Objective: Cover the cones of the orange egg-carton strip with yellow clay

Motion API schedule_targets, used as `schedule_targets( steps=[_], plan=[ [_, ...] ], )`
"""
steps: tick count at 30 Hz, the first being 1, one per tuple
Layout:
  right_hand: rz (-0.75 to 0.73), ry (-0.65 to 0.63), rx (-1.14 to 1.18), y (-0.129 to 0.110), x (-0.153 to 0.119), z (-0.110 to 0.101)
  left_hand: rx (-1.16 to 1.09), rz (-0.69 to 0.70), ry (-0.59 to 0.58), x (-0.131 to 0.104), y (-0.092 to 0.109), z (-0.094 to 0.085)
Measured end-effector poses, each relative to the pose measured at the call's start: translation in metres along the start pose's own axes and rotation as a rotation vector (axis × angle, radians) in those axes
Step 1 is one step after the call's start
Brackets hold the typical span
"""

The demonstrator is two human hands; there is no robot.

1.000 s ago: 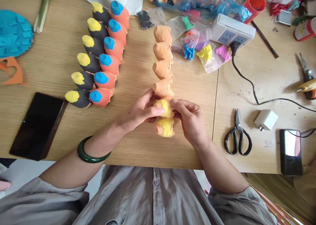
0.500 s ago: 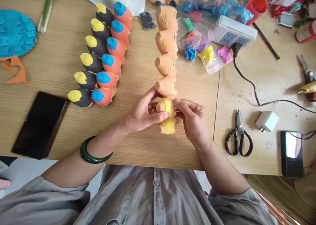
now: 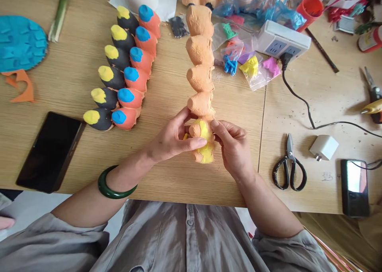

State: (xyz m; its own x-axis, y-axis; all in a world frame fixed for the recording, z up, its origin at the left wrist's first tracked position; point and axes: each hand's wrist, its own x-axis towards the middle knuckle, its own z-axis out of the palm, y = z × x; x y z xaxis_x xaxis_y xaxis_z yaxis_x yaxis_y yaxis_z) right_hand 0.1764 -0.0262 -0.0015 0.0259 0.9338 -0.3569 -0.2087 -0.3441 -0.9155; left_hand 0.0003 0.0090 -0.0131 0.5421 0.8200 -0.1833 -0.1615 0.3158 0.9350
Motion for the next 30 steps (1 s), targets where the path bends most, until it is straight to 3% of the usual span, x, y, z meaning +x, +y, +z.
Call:
schedule_targets(
  steps=[9, 21, 30],
  plan=[
    [-0.052, -0.047, 0.025, 0.0007, -0.0033, 0.0020, 0.053, 0.004, 0.126, -0.0033, -0.0009, 0.0102],
    [-0.039, -0.076, -0.001, 0.0061, -0.0031, 0.0022, 0.042, 0.113, 0.167, 0.0002, 0.0042, 0.0098],
    [0.016, -0.061, 0.019, 0.0093, -0.0005, 0.0038, -0.063, -0.025, 0.181, 0.0005, 0.0044, 0.0031]
  ],
)
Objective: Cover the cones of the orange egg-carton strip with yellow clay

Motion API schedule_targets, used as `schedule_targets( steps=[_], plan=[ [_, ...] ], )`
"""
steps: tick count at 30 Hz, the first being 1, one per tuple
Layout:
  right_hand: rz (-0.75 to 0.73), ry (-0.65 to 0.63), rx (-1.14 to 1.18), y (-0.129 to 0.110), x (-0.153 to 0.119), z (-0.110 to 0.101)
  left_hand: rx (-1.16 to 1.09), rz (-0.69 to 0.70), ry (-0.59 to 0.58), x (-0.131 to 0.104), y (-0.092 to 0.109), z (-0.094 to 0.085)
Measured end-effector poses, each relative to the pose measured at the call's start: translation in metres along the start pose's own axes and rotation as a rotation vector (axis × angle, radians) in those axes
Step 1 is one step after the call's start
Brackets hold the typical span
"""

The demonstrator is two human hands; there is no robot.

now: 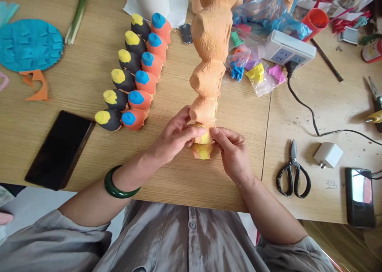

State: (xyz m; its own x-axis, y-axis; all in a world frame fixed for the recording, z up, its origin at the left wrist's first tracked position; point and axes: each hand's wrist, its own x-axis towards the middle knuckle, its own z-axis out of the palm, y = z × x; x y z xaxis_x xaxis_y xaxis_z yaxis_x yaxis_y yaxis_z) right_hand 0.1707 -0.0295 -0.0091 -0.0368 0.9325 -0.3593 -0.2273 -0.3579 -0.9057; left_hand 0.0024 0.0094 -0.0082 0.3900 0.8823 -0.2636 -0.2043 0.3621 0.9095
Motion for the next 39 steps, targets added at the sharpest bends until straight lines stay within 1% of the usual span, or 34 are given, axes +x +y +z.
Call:
schedule_targets(
  steps=[6, 9, 13, 16, 21, 26, 29, 35, 39],
  plan=[
    [0.012, 0.042, 0.011, -0.002, 0.002, -0.002, -0.094, -0.095, -0.036, 0.001, 0.003, -0.002],
    [0.005, 0.054, 0.012, -0.004, 0.002, -0.004, -0.092, -0.114, -0.089, 0.002, 0.004, -0.004],
    [0.009, 0.037, 0.022, -0.006, 0.003, -0.006, -0.089, -0.149, -0.174, 0.004, 0.003, -0.010],
    [0.024, 0.032, 0.043, -0.007, 0.004, -0.005, -0.092, -0.171, -0.204, 0.004, 0.003, -0.013],
    [-0.014, 0.020, 0.053, -0.007, 0.005, -0.004, -0.115, -0.192, -0.189, 0.004, 0.007, -0.013],
    [-0.061, -0.012, -0.070, -0.008, 0.002, -0.005, -0.096, -0.241, -0.158, 0.003, 0.008, -0.012],
    [-0.082, -0.021, -0.115, -0.009, 0.002, -0.005, -0.073, -0.234, -0.166, 0.004, 0.007, -0.011],
    [-0.085, -0.023, -0.104, -0.005, 0.004, -0.007, -0.102, -0.183, -0.170, 0.005, 0.004, -0.009],
    [-0.069, -0.025, -0.054, -0.003, 0.007, -0.009, -0.158, -0.131, -0.215, 0.006, 0.004, -0.012]
  ],
)
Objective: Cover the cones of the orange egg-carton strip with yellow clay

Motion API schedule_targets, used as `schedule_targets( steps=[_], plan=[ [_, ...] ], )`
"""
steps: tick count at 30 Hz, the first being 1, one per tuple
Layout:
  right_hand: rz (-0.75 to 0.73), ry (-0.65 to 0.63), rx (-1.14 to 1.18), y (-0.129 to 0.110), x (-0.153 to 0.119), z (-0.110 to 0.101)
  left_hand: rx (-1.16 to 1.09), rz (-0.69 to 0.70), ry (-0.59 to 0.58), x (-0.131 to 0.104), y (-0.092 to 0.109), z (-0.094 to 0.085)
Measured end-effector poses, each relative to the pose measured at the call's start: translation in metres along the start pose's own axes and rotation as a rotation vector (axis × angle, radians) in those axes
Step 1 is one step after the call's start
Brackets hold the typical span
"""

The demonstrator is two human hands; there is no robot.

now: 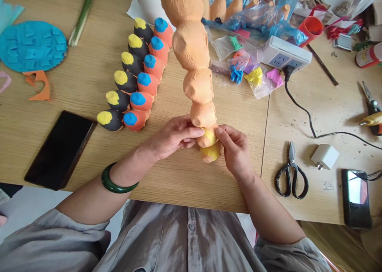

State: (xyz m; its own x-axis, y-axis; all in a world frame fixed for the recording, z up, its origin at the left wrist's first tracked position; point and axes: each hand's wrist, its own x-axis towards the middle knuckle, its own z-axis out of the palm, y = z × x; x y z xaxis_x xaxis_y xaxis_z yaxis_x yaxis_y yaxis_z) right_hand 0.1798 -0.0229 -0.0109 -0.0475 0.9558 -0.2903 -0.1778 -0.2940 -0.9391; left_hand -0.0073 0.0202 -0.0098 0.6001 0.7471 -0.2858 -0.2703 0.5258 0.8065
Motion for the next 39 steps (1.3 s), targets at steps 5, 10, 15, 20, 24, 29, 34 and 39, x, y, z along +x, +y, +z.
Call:
schedule_targets(
  steps=[5, 10, 15, 20, 24, 29, 34, 39],
  plan=[
    [0.036, 0.030, 0.066, 0.001, 0.002, -0.002, 0.021, 0.059, -0.060, -0.001, 0.002, -0.001],
    [0.134, 0.049, 0.196, -0.002, 0.004, 0.000, 0.046, 0.013, -0.095, -0.002, 0.003, -0.002],
    [0.236, 0.071, 0.359, -0.006, 0.008, 0.003, 0.101, -0.014, -0.012, -0.003, 0.003, -0.002],
    [0.342, -0.009, 0.464, -0.009, 0.010, 0.001, 0.087, -0.120, -0.069, -0.005, 0.003, 0.000],
    [0.398, -0.049, 0.469, -0.010, 0.010, 0.000, 0.066, -0.109, -0.121, -0.006, 0.006, 0.003],
    [0.403, -0.058, 0.458, -0.012, 0.009, 0.002, 0.070, -0.154, -0.163, -0.007, 0.008, 0.005],
    [0.425, -0.054, 0.420, -0.014, 0.008, 0.004, 0.083, -0.174, -0.179, -0.006, 0.008, 0.002],
    [0.454, -0.054, 0.424, -0.014, 0.008, 0.005, 0.099, -0.180, -0.162, -0.005, 0.009, 0.001]
  ],
)
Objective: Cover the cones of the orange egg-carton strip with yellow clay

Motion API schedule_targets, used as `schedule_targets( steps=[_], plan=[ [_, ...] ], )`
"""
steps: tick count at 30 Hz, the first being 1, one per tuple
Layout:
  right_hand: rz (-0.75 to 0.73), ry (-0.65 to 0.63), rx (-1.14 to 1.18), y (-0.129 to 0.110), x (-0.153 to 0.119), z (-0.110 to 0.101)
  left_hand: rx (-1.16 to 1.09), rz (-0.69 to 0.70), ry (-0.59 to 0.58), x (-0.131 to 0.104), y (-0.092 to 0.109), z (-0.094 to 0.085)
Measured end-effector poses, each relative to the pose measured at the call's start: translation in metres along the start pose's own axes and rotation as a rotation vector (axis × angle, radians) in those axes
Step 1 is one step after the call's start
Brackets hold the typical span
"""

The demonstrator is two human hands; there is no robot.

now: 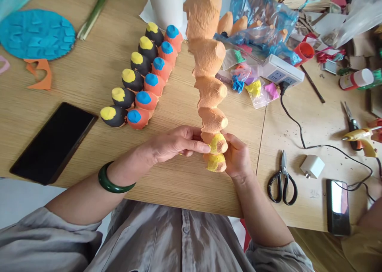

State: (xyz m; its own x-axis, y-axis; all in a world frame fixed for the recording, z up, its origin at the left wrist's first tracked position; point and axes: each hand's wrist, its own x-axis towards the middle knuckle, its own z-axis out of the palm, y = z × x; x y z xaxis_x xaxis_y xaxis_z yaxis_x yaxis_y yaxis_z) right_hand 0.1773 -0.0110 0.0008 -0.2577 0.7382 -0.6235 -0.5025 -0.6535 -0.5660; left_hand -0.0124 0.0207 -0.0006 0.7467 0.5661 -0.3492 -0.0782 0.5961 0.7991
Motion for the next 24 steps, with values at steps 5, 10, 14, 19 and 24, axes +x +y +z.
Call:
schedule_targets(
  steps=[5, 10, 14, 19, 24],
  plan=[
    [0.038, 0.005, 0.027, 0.0016, -0.0006, 0.0001, -0.009, -0.009, 0.007, 0.0024, 0.0003, 0.0001],
    [0.068, -0.018, -0.011, 0.0020, -0.0006, 0.0004, -0.056, -0.023, -0.025, 0.0029, 0.0031, 0.0009],
    [0.095, -0.022, -0.020, 0.0018, -0.0012, 0.0019, -0.072, -0.042, -0.041, 0.0024, 0.0040, -0.0001],
    [0.095, -0.020, -0.008, 0.0028, -0.0017, 0.0021, -0.084, -0.063, -0.091, 0.0030, 0.0008, -0.0041],
    [0.108, -0.023, 0.030, 0.0013, 0.0005, -0.0015, -0.023, -0.030, -0.088, 0.0013, 0.0027, -0.0057]
  ],
)
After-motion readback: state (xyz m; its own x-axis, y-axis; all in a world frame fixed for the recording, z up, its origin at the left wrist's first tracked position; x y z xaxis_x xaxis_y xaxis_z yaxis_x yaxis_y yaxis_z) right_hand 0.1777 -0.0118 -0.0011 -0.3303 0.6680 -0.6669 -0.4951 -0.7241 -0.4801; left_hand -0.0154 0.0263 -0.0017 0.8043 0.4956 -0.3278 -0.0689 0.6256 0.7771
